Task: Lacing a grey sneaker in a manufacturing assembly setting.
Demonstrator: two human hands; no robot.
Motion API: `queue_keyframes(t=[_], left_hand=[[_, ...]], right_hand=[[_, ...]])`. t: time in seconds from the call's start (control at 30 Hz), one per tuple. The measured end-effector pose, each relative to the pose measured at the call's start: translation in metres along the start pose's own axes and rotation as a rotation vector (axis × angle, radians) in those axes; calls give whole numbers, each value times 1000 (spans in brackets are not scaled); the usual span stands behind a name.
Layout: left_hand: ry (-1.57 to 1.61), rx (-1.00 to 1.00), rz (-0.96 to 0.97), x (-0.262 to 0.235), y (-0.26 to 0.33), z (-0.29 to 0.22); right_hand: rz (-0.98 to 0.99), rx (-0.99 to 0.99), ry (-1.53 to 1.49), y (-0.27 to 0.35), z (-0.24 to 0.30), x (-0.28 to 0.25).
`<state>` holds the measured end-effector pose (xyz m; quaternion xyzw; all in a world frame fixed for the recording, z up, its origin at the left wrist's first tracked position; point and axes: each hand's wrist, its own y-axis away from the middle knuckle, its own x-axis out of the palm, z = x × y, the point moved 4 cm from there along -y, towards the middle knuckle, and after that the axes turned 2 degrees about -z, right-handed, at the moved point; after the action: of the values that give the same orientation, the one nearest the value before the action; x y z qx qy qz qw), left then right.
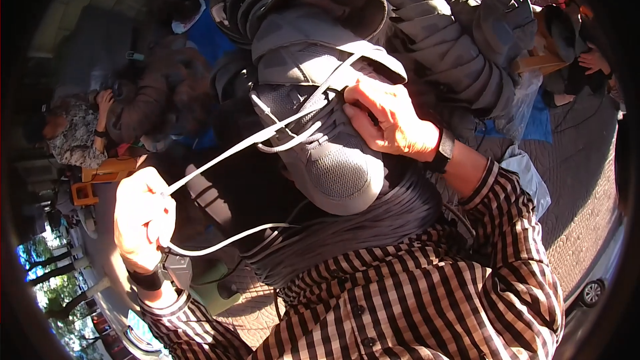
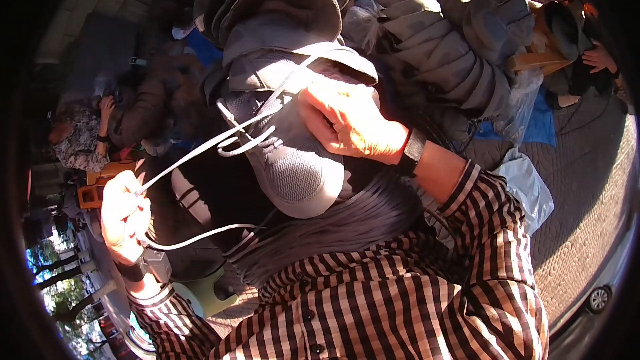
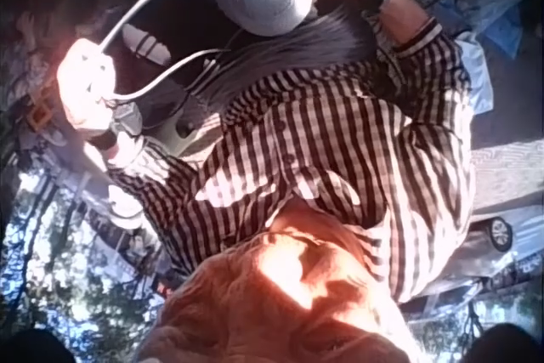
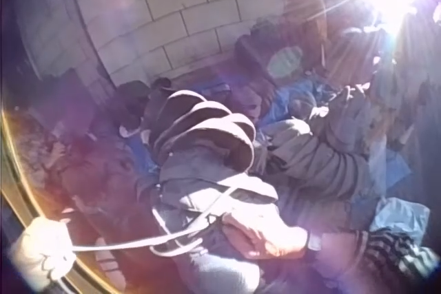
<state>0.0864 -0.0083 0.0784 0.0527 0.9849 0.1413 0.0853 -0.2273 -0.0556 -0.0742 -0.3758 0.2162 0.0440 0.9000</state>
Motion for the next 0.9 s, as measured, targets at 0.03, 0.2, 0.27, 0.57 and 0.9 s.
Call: queue_keyframes(t=[0.03,0.2,0.27,0.57,0.9], left_hand=[[-63,-88,1,-10,-3,4],[-609,56,41,-42,-58,46],[-1039,289,-216,-28,-74,56],[-1128,812,212,124,-40,2],[-816,456,422,120,-50,-2]], right_hand=[[17,3,-31,0,1,-1],[82,303,-448,-4,-1,-3],[62,496,-582,4,-11,-4],[2,212,-351,-32,0,-33],[140,28,-13,-39,-6,-18]])
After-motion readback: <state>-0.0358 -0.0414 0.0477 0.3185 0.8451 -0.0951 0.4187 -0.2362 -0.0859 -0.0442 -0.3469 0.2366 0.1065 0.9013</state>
